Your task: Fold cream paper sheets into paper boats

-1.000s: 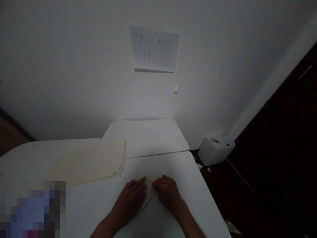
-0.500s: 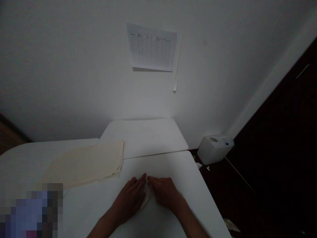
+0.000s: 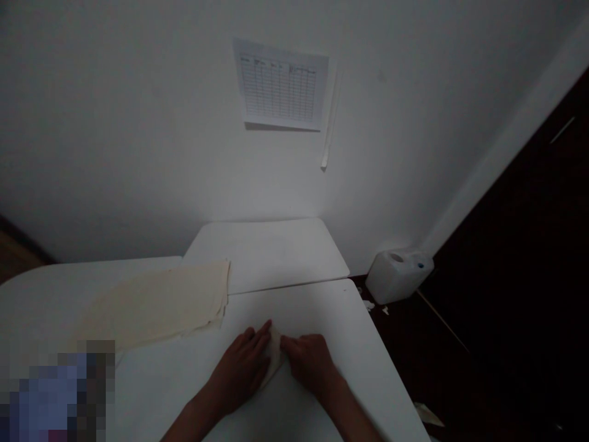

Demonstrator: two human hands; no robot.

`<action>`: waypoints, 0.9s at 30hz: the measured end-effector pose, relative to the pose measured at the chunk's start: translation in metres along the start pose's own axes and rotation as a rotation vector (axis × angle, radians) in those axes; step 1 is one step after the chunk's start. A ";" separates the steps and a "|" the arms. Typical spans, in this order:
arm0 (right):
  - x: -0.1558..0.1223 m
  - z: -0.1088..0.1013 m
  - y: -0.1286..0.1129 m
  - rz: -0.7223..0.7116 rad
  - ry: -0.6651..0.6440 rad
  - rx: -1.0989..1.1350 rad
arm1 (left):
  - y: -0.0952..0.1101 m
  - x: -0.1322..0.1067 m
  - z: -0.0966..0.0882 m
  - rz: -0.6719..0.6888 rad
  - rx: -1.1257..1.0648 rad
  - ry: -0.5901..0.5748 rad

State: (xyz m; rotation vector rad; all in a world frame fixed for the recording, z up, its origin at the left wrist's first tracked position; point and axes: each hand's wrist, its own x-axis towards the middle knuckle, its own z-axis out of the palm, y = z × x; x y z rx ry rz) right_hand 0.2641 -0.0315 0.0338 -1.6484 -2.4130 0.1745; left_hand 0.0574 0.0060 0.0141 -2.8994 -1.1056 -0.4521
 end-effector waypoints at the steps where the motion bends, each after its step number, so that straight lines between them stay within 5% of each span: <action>1: -0.003 0.003 0.002 0.001 0.022 -0.009 | 0.000 0.000 0.000 -0.001 -0.002 0.003; 15: -0.029 0.006 0.005 -0.077 0.081 -0.093 | -0.004 -0.007 -0.001 -0.003 -0.061 0.014; 27: 0.011 0.004 -0.007 0.030 0.117 -0.067 | -0.002 -0.030 0.000 0.000 -0.101 0.123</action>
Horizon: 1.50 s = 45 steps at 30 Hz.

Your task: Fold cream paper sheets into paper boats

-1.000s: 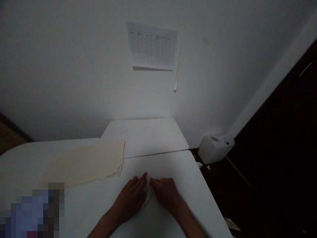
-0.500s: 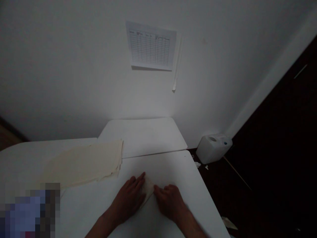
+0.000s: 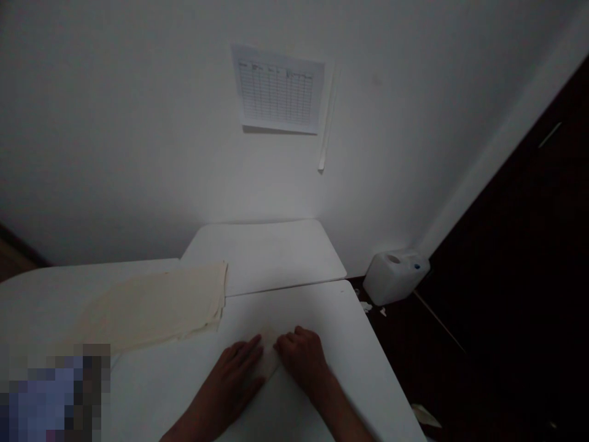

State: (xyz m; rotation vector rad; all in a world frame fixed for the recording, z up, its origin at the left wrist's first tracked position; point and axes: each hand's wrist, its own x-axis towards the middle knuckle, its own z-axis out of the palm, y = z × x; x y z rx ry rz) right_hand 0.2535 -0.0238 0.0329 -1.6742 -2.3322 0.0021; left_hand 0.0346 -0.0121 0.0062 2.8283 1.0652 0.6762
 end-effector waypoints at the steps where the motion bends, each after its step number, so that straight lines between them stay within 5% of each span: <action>1: 0.006 -0.001 -0.001 0.003 -0.026 0.009 | 0.001 0.000 0.000 -0.001 0.007 0.007; 16: 0.032 -0.020 -0.010 0.010 -0.199 0.048 | 0.008 0.022 0.001 -0.083 0.032 -0.046; 23: 0.030 -0.015 -0.011 0.056 -0.204 0.023 | 0.003 0.002 0.006 -0.090 0.058 0.067; 32: 0.029 -0.011 -0.012 0.065 -0.191 -0.001 | -0.003 -0.030 -0.013 -0.089 0.144 0.053; 37: 0.026 -0.007 -0.013 0.051 -0.181 -0.018 | -0.006 -0.038 -0.008 -0.100 0.161 0.076; 45: 0.022 0.000 -0.012 0.049 -0.139 -0.032 | 0.002 -0.010 0.005 0.042 0.093 0.063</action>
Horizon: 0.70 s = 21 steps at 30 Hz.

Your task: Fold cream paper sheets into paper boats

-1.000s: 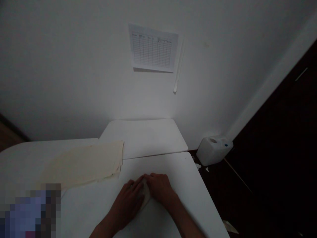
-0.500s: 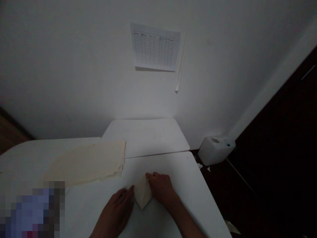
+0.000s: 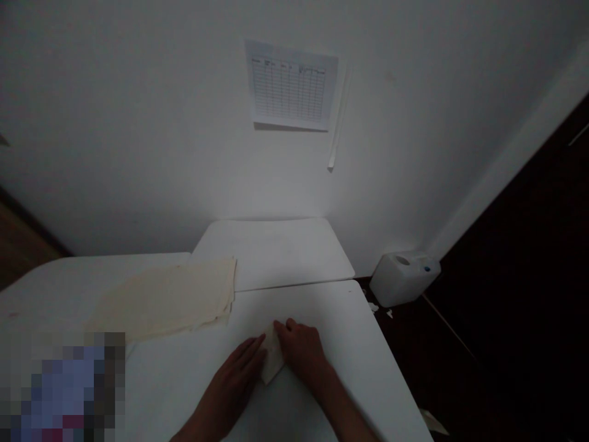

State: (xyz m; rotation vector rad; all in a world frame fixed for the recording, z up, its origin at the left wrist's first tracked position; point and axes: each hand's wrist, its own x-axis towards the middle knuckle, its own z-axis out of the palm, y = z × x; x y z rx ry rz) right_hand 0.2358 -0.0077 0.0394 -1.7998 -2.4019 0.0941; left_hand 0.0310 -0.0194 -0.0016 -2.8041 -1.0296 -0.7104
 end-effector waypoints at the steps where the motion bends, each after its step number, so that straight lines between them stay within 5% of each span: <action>1: 0.000 0.001 0.000 0.001 0.005 -0.001 | 0.001 0.006 0.000 0.005 -0.017 -0.021; 12: -0.011 0.009 0.007 -0.026 0.114 0.061 | -0.002 0.018 0.000 0.030 -0.019 -0.091; 21: -0.031 0.029 0.020 -0.242 0.306 0.112 | 0.002 0.016 -0.010 0.098 -0.046 -0.113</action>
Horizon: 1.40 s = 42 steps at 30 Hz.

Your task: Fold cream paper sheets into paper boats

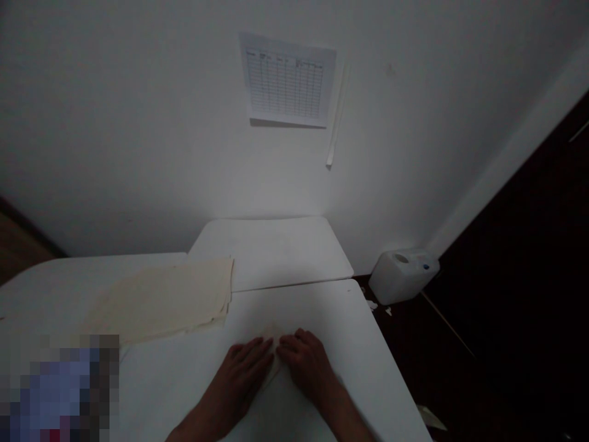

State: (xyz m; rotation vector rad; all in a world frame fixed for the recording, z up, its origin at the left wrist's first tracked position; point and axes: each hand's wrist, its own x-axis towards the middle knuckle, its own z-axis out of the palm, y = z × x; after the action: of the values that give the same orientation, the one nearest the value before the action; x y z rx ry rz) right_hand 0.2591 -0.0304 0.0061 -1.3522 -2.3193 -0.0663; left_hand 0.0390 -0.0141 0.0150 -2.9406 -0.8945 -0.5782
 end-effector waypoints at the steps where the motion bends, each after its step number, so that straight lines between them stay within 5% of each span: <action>1: -0.003 0.001 0.001 -0.011 0.011 0.007 | 0.000 0.000 0.000 0.001 -0.005 -0.007; 23: -0.028 -0.012 -0.014 0.151 0.007 0.026 | 0.005 0.025 -0.001 -0.186 0.057 -0.104; 42: -0.012 -0.001 -0.026 0.246 0.178 -0.033 | -0.002 0.010 0.005 -0.145 0.017 -0.003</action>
State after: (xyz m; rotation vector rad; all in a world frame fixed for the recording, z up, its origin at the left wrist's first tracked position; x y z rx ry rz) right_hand 0.2426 -0.0544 0.0064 -1.5703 -2.0000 -0.1419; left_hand 0.0468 -0.0064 0.0134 -2.8798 -1.1143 -0.5686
